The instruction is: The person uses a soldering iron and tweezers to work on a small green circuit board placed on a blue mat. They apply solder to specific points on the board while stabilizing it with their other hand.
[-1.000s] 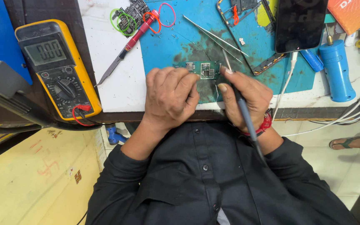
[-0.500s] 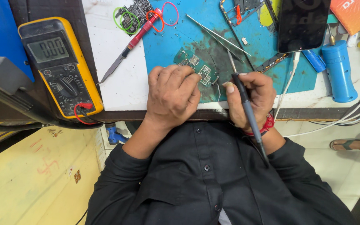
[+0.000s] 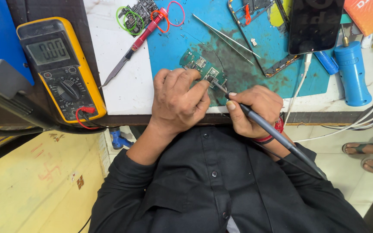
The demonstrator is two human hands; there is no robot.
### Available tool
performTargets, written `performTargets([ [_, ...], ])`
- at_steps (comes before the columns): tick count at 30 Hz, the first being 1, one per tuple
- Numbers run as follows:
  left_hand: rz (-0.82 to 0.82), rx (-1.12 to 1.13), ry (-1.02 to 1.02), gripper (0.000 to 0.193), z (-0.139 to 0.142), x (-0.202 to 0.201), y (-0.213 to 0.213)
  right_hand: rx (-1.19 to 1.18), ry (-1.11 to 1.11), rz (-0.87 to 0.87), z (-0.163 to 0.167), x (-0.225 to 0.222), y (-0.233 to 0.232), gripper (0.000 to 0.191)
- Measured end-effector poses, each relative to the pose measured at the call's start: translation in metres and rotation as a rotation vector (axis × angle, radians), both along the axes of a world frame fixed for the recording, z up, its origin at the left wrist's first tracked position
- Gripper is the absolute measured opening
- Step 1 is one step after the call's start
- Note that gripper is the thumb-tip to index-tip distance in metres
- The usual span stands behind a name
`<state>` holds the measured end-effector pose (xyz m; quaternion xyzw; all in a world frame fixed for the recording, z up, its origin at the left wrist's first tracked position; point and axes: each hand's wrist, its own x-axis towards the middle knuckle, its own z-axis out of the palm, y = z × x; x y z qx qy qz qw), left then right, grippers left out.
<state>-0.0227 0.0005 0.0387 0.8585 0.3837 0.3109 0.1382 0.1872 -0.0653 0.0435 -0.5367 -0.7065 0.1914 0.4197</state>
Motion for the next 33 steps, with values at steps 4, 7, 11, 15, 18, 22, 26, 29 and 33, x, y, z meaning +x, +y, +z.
performTargets([
  [4, -0.002, -0.011, 0.003, 0.015, 0.0001, -0.0005, -0.0004, 0.005, -0.010, 0.004, 0.0009, -0.0009, 0.0014, 0.011],
  [7, 0.006, 0.002, -0.003, 0.015, -0.0005, 0.0002, -0.0002, 0.003, -0.002, -0.001, 0.0007, -0.0015, 0.0017, 0.011],
  [11, 0.003, -0.006, -0.002, 0.015, -0.0006, 0.0001, -0.0004, 0.006, -0.012, -0.003, 0.0004, -0.0015, 0.0018, 0.012],
  [15, 0.004, -0.004, -0.002, 0.015, -0.0004, -0.0002, -0.0005, 0.010, -0.006, 0.005, 0.0004, -0.0015, 0.0018, 0.013],
  [18, 0.002, -0.007, -0.003, 0.015, -0.0002, -0.0003, -0.0007, 0.010, -0.018, -0.002, 0.0006, -0.0017, 0.0017, 0.013],
  [22, 0.005, -0.002, -0.003, 0.015, -0.0006, -0.0003, -0.0009, 0.018, -0.016, -0.006, 0.0001, -0.0023, 0.0023, 0.013],
  [26, 0.002, -0.008, -0.005, 0.015, -0.0017, 0.0002, -0.0002, 0.017, -0.015, 0.009, 0.0004, -0.0019, 0.0023, 0.013],
  [29, -0.001, -0.007, -0.009, 0.015, -0.0014, -0.0003, -0.0005, 0.012, -0.009, -0.009, 0.0002, -0.0025, 0.0025, 0.013],
  [33, -0.003, -0.008, -0.005, 0.015, -0.0007, -0.0008, -0.0001, 0.021, -0.013, 0.006, 0.0006, -0.0027, 0.0030, 0.013],
])
